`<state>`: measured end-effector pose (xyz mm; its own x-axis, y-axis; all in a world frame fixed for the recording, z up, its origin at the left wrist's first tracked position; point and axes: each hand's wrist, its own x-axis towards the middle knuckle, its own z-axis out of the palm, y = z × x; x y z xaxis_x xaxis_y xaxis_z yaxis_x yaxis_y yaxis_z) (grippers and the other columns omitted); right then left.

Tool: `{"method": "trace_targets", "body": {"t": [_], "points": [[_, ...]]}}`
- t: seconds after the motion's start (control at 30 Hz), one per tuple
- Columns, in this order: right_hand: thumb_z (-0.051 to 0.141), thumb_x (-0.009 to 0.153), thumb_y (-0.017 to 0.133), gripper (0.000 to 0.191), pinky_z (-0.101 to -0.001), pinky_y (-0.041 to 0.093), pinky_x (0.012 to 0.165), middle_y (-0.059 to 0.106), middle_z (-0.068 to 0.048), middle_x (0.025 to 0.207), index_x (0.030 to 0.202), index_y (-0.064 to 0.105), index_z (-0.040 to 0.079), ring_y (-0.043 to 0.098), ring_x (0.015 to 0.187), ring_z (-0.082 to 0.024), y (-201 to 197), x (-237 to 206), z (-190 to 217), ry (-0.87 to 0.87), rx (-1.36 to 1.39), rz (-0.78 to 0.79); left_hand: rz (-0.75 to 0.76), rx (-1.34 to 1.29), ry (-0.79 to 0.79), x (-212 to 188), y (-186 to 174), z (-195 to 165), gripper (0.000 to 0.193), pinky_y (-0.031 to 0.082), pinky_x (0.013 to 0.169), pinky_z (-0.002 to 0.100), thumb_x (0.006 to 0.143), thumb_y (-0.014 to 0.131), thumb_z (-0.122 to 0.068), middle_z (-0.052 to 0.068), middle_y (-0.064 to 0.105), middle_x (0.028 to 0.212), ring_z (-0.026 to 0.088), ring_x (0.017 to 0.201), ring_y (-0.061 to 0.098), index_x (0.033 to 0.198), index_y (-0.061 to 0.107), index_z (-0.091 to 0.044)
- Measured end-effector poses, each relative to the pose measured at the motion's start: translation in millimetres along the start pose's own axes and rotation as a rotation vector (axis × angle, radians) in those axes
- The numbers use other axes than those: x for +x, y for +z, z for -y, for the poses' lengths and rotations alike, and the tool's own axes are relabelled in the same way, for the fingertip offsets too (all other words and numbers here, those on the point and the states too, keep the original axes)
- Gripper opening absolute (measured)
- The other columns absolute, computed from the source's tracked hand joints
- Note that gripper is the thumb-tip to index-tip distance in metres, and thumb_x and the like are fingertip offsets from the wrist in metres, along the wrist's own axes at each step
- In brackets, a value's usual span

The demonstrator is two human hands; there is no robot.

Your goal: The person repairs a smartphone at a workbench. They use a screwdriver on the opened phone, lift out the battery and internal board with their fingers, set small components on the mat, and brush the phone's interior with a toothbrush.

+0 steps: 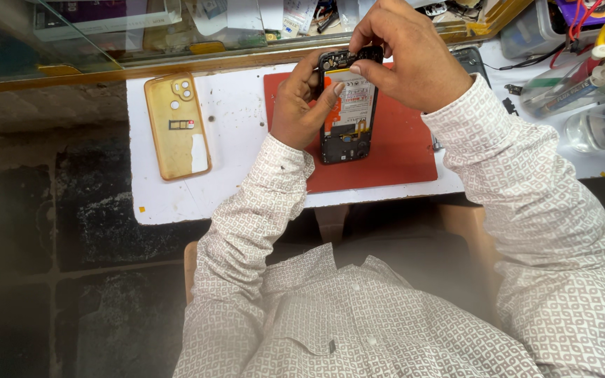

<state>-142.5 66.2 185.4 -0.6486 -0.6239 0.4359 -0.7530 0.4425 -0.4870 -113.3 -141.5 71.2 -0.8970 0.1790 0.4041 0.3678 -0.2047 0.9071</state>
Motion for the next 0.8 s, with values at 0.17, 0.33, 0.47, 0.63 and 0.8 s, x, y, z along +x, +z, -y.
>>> {"method": "trace_targets", "body": {"t": [0.17, 0.33, 0.47, 0.63, 0.8], "points": [[0.002, 0.092, 0.085, 0.028, -0.0318, 0.051, 0.078, 0.058, -0.007, 0.104, 0.110, 0.063, 0.002, 0.059, 0.089, -0.019, 2.9, 3.4, -6.2, 0.045, 0.006, 0.020, 0.000, -0.134, -0.031, 2.0, 1.1, 4.0, 0.047, 0.059, 0.099, 0.031, 0.106, 0.065, -0.004, 0.013, 0.074, 0.120, 0.016, 0.113, 0.071, 0.148, 0.045, 0.002], [0.002, 0.090, 0.085, 0.028, -0.0299, 0.050, 0.073, 0.062, -0.007, 0.101, 0.108, 0.064, 0.001, 0.059, 0.084, -0.016, 8.4, 1.0, -18.2, 0.118, 0.064, 0.039, -0.003, -0.180, -0.067, 1.6, 0.2, 10.8, 0.044, 0.061, 0.097, 0.032, 0.106, 0.065, -0.003, 0.014, 0.075, 0.118, 0.016, 0.111, 0.072, 0.145, 0.047, 0.002], [-0.001, 0.095, 0.078, 0.019, -0.0252, 0.053, 0.077, 0.067, -0.004, 0.099, 0.109, 0.065, 0.000, 0.061, 0.086, -0.010, 17.5, 0.9, -33.5, 0.207, 0.213, 0.085, 0.010, -0.258, -0.103, 1.5, -3.8, 18.5, 0.042, 0.063, 0.094, 0.033, 0.104, 0.065, -0.003, 0.014, 0.076, 0.115, 0.016, 0.106, 0.074, 0.143, 0.049, 0.003], [-0.002, 0.099, 0.071, 0.013, -0.0226, 0.054, 0.080, 0.067, -0.002, 0.098, 0.112, 0.067, -0.002, 0.062, 0.089, -0.007, 27.0, -2.2, -47.8, 0.320, 0.400, 0.110, 0.010, -0.319, -0.164, 3.5, -6.8, 27.1, 0.042, 0.065, 0.087, 0.033, 0.102, 0.067, -0.005, 0.014, 0.076, 0.108, 0.017, 0.099, 0.075, 0.140, 0.052, 0.003], [-0.003, 0.103, 0.066, 0.009, -0.0237, 0.056, 0.084, 0.069, -0.004, 0.101, 0.112, 0.068, -0.003, 0.066, 0.094, -0.009, 28.4, -4.1, -51.7, 0.333, 0.429, 0.096, -0.006, -0.365, -0.197, 3.3, -8.2, 31.7, 0.041, 0.064, 0.088, 0.033, 0.101, 0.068, -0.004, 0.014, 0.076, 0.109, 0.016, 0.098, 0.075, 0.138, 0.054, 0.005]]}}
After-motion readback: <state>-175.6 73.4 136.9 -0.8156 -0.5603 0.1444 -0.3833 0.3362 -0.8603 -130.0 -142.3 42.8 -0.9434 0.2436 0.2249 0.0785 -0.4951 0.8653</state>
